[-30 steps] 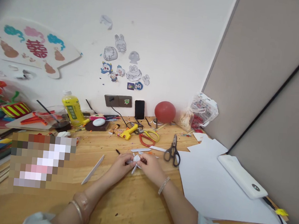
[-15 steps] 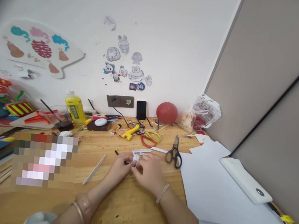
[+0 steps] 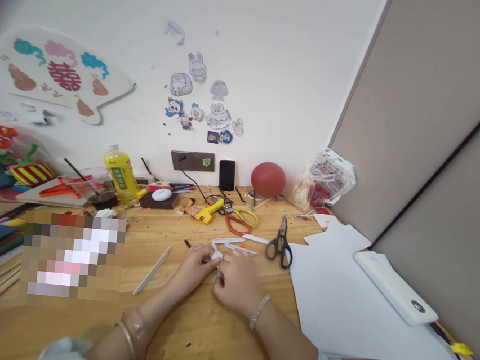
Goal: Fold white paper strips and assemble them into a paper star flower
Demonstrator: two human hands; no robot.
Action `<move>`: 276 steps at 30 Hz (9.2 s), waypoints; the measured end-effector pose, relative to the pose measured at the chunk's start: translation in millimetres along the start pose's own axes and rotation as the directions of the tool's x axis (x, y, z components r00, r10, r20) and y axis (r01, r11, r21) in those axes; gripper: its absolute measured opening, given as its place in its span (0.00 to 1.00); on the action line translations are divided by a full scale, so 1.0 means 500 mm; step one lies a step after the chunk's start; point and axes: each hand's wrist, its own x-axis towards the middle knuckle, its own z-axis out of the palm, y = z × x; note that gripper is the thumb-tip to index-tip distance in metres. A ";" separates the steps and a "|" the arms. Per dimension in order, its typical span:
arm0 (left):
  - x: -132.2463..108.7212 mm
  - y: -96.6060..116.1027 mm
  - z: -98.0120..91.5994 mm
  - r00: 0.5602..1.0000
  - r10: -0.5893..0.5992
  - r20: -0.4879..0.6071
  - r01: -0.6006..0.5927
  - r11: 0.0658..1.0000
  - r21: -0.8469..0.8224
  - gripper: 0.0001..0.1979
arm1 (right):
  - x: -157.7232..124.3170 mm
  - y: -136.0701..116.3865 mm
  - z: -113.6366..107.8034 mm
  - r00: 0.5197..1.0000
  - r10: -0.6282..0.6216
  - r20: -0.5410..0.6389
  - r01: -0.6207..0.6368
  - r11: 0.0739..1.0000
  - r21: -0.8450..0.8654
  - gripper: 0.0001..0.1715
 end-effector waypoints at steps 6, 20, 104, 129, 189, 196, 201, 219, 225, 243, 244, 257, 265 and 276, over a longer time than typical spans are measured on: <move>-0.001 0.004 -0.002 1.000 -0.016 0.015 0.016 1.000 -0.006 0.09 | 0.000 0.002 -0.002 1.000 -0.003 0.009 0.003 1.000 0.030 0.04; 0.002 -0.007 -0.003 1.000 0.010 0.027 -0.007 0.997 -0.082 0.07 | 0.002 0.011 -0.008 1.000 0.018 0.009 -0.019 0.985 0.169 0.10; -0.032 0.058 -0.014 0.996 0.064 0.059 -0.049 0.973 -0.225 0.14 | 0.017 0.046 -0.042 0.967 0.209 -0.147 -0.061 0.748 0.661 0.08; -0.014 0.020 -0.056 0.978 0.189 0.089 -0.164 0.959 -0.231 0.16 | 0.012 0.037 -0.041 0.967 0.094 -0.236 0.002 0.925 0.379 0.02; -0.016 0.026 -0.019 0.940 -0.228 0.255 0.338 0.504 -0.795 0.37 | 0.018 0.053 -0.015 0.935 0.281 0.217 -0.325 0.436 0.839 0.13; -0.025 0.035 0.003 0.885 -0.343 0.314 0.423 0.314 -0.850 0.30 | 0.024 0.046 -0.016 0.929 0.297 0.223 -0.336 0.419 0.843 0.15; -0.024 0.043 -0.002 0.882 -0.337 0.330 0.437 0.318 -0.842 0.28 | 0.024 0.049 -0.012 0.925 0.296 0.238 -0.344 0.386 0.856 0.15; -0.015 0.030 0.008 0.903 -0.324 0.282 0.390 0.342 -0.855 0.28 | 0.022 0.036 -0.019 0.833 0.469 0.294 -0.425 0.203 0.882 0.16; -0.017 0.034 0.005 0.907 -0.319 0.274 0.379 0.339 -0.861 0.27 | 0.022 0.042 -0.024 0.860 0.392 0.328 -0.435 0.224 0.872 0.15; -0.018 0.039 0.004 0.892 -0.349 0.288 0.408 0.346 -0.845 0.29 | 0.021 0.025 -0.012 0.860 0.499 0.110 -0.396 0.515 0.760 0.08; -0.019 0.041 0.003 0.892 -0.351 0.285 0.409 0.356 -0.840 0.29 | 0.021 0.025 -0.011 0.862 0.499 0.087 -0.390 0.545 0.743 0.08; -0.019 0.049 -0.004 0.904 -0.328 0.276 0.392 0.372 -0.842 0.26 | 0.024 0.036 -0.011 0.866 0.468 0.177 -0.412 0.467 0.783 0.09; -0.021 0.051 -0.007 0.900 -0.327 0.289 0.402 0.368 -0.838 0.25 | 0.017 0.025 -0.025 0.913 0.409 -0.021 -0.328 0.762 0.558 0.10; -0.038 0.074 0.007 0.897 -0.261 0.356 0.399 0.136 -0.907 0.21 | 0.019 0.026 -0.031 0.901 0.435 -0.004 -0.318 0.666 0.675 0.10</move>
